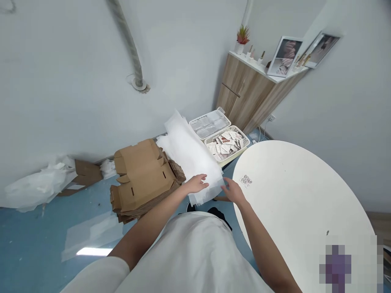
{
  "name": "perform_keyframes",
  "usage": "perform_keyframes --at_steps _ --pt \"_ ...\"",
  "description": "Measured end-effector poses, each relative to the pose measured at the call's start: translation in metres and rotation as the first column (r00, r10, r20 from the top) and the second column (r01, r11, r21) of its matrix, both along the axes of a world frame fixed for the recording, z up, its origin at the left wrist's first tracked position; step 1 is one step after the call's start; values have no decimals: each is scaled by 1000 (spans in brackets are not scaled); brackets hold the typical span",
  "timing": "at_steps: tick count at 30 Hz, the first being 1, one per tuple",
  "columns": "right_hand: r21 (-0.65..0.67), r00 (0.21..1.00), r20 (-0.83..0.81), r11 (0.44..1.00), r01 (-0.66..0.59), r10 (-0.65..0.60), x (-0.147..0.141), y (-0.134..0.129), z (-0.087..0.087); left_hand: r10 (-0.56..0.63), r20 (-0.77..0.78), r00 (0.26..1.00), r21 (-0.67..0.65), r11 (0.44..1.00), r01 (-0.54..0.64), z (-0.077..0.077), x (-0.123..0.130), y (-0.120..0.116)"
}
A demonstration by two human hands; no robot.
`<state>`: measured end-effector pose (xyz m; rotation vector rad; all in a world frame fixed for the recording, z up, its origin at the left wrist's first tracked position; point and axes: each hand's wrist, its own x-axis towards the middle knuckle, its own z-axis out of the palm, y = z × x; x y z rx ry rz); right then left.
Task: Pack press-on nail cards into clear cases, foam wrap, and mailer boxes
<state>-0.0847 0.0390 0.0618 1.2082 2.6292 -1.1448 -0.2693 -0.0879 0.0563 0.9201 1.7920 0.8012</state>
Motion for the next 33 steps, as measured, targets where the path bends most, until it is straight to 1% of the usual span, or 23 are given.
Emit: perform_keyframes --at_steps 3,6,8,10,13,17,19,21,24,27,30,33 --pt "12 998 -65 1000 -23 24 -28 10 16 -19 26 999 11 1000 19 16 -22 13" --pt "14 992 -123 1000 -25 26 -48 26 24 -50 44 998 -3 999 50 30 -43 29" --pt "3 990 -143 1000 -19 20 -63 41 24 -27 42 999 8 1000 26 36 -57 39" --pt "-18 989 -144 1000 -24 22 -81 57 20 35 40 999 16 999 -35 39 -74 48" --pt "-21 985 -172 999 -38 34 -119 82 11 74 -85 994 -14 997 -76 39 -101 64" --pt "-29 961 -276 999 -35 26 -175 114 1 62 -280 958 -86 992 -89 32 -139 95" --pt "-11 952 -305 999 -34 29 -199 129 -5 88 -335 938 -87 988 -124 24 -155 114" --pt "31 956 -292 999 -33 40 -218 141 -12 131 -361 923 -73 983 -168 15 -167 133" --pt "64 968 -229 994 -85 98 -235 151 -24 186 -339 922 -76 972 -224 2 -179 153" --pt "110 982 -114 985 -136 148 -243 154 -32 188 -317 930 -108 967 -232 -9 -185 161" --pt "181 985 53 968 -174 167 -248 153 -34 160 -372 914 -118 969 -218 -16 -187 165" --pt "186 968 164 957 -221 192 -256 152 -34 143 -448 883 -121 968 -218 -20 -186 170"
